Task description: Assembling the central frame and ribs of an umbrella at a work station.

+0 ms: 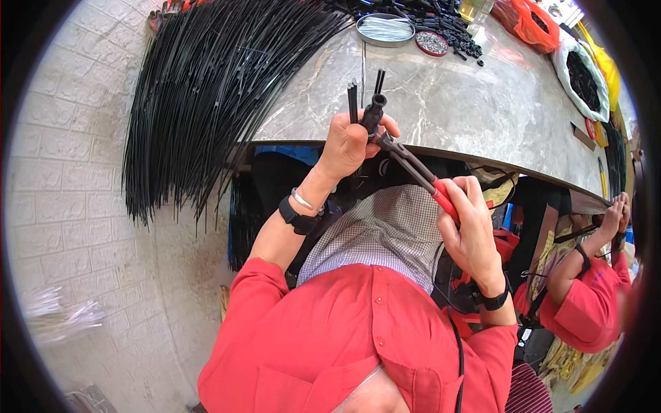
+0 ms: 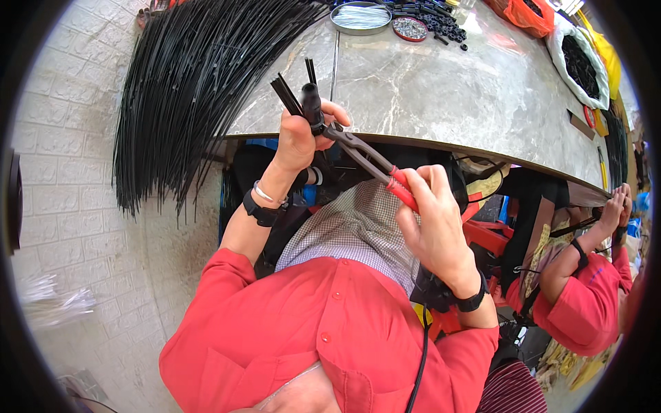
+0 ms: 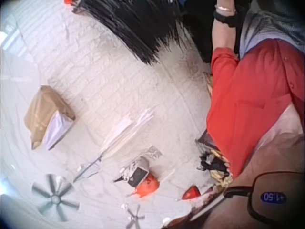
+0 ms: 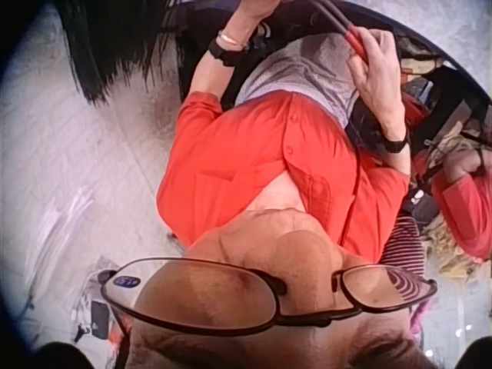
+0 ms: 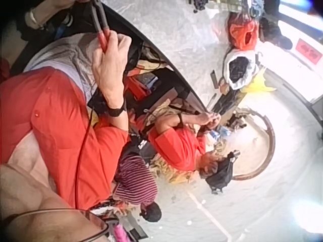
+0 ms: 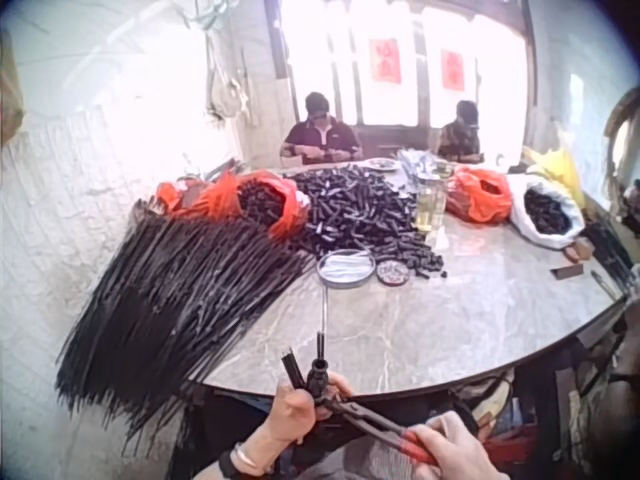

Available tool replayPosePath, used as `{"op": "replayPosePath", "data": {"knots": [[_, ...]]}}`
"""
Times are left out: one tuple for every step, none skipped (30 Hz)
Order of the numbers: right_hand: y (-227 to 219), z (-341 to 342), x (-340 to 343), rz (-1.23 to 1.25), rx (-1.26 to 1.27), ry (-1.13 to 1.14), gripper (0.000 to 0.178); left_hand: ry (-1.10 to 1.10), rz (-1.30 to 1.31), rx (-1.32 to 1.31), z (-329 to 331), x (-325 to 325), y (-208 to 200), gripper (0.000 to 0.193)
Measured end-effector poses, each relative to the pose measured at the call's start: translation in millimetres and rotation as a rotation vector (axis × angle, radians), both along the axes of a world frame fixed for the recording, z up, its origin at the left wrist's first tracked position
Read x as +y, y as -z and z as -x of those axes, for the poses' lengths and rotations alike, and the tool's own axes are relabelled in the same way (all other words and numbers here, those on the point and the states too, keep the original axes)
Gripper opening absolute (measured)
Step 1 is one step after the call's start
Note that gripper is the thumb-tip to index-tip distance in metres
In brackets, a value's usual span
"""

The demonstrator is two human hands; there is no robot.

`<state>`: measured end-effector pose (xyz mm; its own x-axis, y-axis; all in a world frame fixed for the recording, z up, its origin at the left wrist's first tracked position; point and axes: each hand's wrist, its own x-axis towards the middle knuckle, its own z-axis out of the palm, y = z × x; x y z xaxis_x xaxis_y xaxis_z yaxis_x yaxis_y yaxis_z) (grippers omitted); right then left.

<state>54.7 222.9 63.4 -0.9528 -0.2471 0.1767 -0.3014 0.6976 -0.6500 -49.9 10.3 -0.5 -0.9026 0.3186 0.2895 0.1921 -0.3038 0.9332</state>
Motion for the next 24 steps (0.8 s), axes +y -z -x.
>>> {"op": "replayPosePath", "data": {"knots": [[2,0,2,0.083,-0.044,-0.105,0.032,-0.004,-0.01,-0.013,0,-1,0,0.084],[5,-1,4,0.165,-0.088,-0.21,0.03,-0.008,-0.021,-0.025,0,-3,0,0.084],[-8,-2,5,0.426,-0.69,-0.145,0.031,-0.006,-0.022,-0.025,0,-2,0,0.084],[-8,-3,3,0.425,-0.69,-0.144,0.031,-0.021,-0.019,-0.007,-1,-1,0,0.084],[-8,-4,0,0.377,-0.604,-0.178,0.034,-0.036,-0.015,0.01,-2,-1,0,0.084],[-8,-4,-1,0.331,-0.517,-0.211,0.038,-0.036,-0.015,0.011,-2,0,0,0.084],[-5,-4,0,0.212,-0.469,-0.181,0.049,-0.026,-0.004,0.003,-2,1,0,0.085],[-1,-6,-1,0.212,-0.468,-0.181,0.049,-0.017,0.008,-0.005,-2,1,0,0.087],[3,-8,-2,0.106,-0.256,-0.089,0.051,-0.02,0.008,-0.006,-1,0,0,0.087],[6,-9,-3,0.0,-0.044,0.002,0.052,-0.045,0.019,0.0,-1,-1,0,0.087],[8,-8,-2,-0.005,0.067,-0.041,0.053,-0.07,0.031,0.005,-1,-2,0,0.088],[6,-8,-1,-0.006,0.067,-0.043,0.053,-0.072,0.029,0.005,-1,-2,-2,0.088],[3,-8,0,0.073,-0.053,-0.068,0.053,-0.063,0.032,0.013,-2,-2,-5,0.089],[0,-8,2,0.151,-0.174,-0.091,0.054,-0.053,0.034,0.021,-2,-2,-7,0.09],[-3,-8,3,0.204,-0.243,-0.092,0.054,-0.056,0.033,0.02,-2,-3,-6,0.09],[-5,-7,4,0.203,-0.245,-0.095,0.054,-0.038,0.082,-0.006,-1,-5,-5,0.094],[-6,-6,7,0.255,-0.323,-0.123,0.055,-0.019,0.131,-0.033,-1,-7,-4,0.098],[-6,-5,9,0.306,-0.401,-0.148,0.055,-0.019,0.131,-0.033,-1,-7,-3,0.098],[-5,-6,10,0.305,-0.401,-0.149,0.055,0.008,0.122,-0.043,-1,-8,-2,0.099],[-3,-6,11,0.389,-0.453,-0.165,0.055,0.034,0.114,-0.052,-1,-8,-1,0.1],[-2,-6,12,0.473,-0.504,-0.182,0.054,0.032,0.113,-0.053,-1,-8,2,0.1],[-5,-6,11,0.472,-0.505,-0.184,0.054,0.052,0.066,-0.067,0,-6,6,0.1],[-9,-6,10,0.561,-0.618,-0.162,0.055,0.071,0.018,-0.08,0,-5,8,0.1],[-11,-6,10,0.648,-0.73,-0.137,0.056,0.069,0.016,-0.079,0,-4,8,0.1]]}}
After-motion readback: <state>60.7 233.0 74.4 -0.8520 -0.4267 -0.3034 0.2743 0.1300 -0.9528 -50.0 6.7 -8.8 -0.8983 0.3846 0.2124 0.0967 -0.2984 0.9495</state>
